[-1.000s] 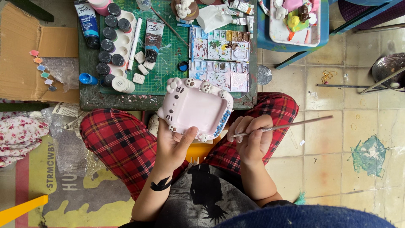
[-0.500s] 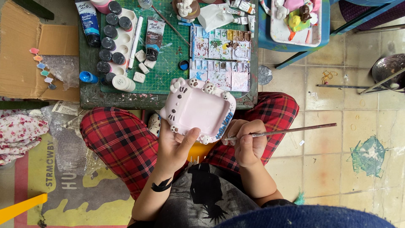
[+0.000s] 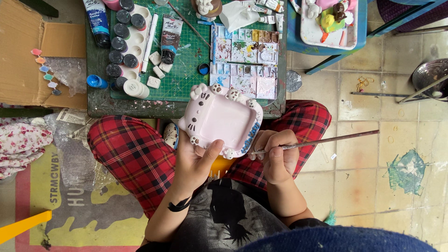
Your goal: The person sits at a cluttered craft table holding a pink cat-shaped ceramic dish in one hand and paints its rim and edges with a paintbrush, reloading the brush from paint containers and rotating the dish to reach different sides.
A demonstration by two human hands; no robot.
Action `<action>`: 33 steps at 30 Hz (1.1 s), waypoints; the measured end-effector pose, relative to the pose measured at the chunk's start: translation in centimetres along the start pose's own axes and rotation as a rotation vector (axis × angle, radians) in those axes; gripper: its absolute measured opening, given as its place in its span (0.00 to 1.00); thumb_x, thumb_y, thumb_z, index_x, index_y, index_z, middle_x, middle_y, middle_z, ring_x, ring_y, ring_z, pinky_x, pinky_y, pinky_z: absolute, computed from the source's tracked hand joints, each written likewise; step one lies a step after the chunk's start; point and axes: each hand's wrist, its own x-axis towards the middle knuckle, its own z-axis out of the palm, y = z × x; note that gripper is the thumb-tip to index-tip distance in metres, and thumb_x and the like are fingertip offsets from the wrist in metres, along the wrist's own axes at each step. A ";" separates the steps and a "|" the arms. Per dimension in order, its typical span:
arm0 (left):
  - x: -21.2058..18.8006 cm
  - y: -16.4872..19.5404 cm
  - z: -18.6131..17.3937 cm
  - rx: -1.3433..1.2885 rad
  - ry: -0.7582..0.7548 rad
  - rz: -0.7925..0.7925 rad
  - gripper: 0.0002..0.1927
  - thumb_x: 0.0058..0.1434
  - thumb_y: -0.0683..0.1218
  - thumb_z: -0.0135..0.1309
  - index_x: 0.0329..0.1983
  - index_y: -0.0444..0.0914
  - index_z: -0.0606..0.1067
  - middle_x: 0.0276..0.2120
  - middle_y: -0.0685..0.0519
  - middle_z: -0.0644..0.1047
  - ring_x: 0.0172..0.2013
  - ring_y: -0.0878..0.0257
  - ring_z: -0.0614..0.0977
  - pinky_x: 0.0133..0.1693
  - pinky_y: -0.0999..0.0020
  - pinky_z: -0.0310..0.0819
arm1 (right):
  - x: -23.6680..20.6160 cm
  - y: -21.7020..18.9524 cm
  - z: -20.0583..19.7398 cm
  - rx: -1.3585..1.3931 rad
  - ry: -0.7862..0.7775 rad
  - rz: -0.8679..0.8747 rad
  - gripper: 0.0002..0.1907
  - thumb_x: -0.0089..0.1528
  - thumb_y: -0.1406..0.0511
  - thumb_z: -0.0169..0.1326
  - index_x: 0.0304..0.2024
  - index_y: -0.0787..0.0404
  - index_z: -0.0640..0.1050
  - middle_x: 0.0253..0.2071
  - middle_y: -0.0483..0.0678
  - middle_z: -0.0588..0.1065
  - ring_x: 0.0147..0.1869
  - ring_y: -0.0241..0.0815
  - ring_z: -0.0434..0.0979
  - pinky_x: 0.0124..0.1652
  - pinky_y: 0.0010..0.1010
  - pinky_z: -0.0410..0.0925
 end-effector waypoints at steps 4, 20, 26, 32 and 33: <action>0.1 0.1 0.1 -0.003 -0.001 -0.004 0.37 0.70 0.47 0.58 0.73 0.30 0.53 0.61 0.43 0.73 0.59 0.60 0.78 0.59 0.64 0.76 | 0.1 0.0 -0.2 -0.037 -0.017 -0.012 0.13 0.74 0.58 0.48 0.41 0.59 0.63 0.28 0.51 0.67 0.28 0.38 0.65 0.30 0.29 0.66; 0.2 0.5 0.2 0.050 -0.010 0.000 0.37 0.69 0.49 0.58 0.71 0.29 0.53 0.59 0.43 0.74 0.57 0.60 0.80 0.57 0.65 0.78 | 0.1 0.0 -0.6 -0.074 -0.056 -0.044 0.13 0.75 0.58 0.46 0.41 0.60 0.64 0.28 0.49 0.68 0.29 0.36 0.64 0.31 0.29 0.68; 0.2 0.6 0.3 0.022 -0.011 0.009 0.37 0.70 0.49 0.58 0.72 0.29 0.52 0.59 0.43 0.73 0.58 0.59 0.79 0.58 0.65 0.77 | 0.1 -0.1 -0.5 -0.083 -0.043 -0.039 0.13 0.75 0.58 0.46 0.41 0.60 0.64 0.29 0.51 0.68 0.28 0.37 0.65 0.31 0.29 0.68; 0.3 0.5 0.2 0.079 -0.003 0.015 0.36 0.70 0.49 0.58 0.70 0.28 0.54 0.58 0.42 0.74 0.57 0.59 0.80 0.56 0.65 0.78 | 0.2 0.0 -0.6 -0.088 -0.050 -0.046 0.13 0.75 0.58 0.46 0.41 0.60 0.64 0.29 0.51 0.68 0.29 0.37 0.65 0.31 0.29 0.68; 0.3 0.5 0.2 0.080 -0.005 0.014 0.36 0.70 0.49 0.58 0.71 0.28 0.54 0.58 0.42 0.74 0.57 0.59 0.80 0.57 0.65 0.78 | 0.2 0.0 -0.6 -0.094 -0.050 -0.048 0.13 0.75 0.58 0.46 0.41 0.60 0.64 0.29 0.51 0.68 0.29 0.37 0.65 0.31 0.29 0.67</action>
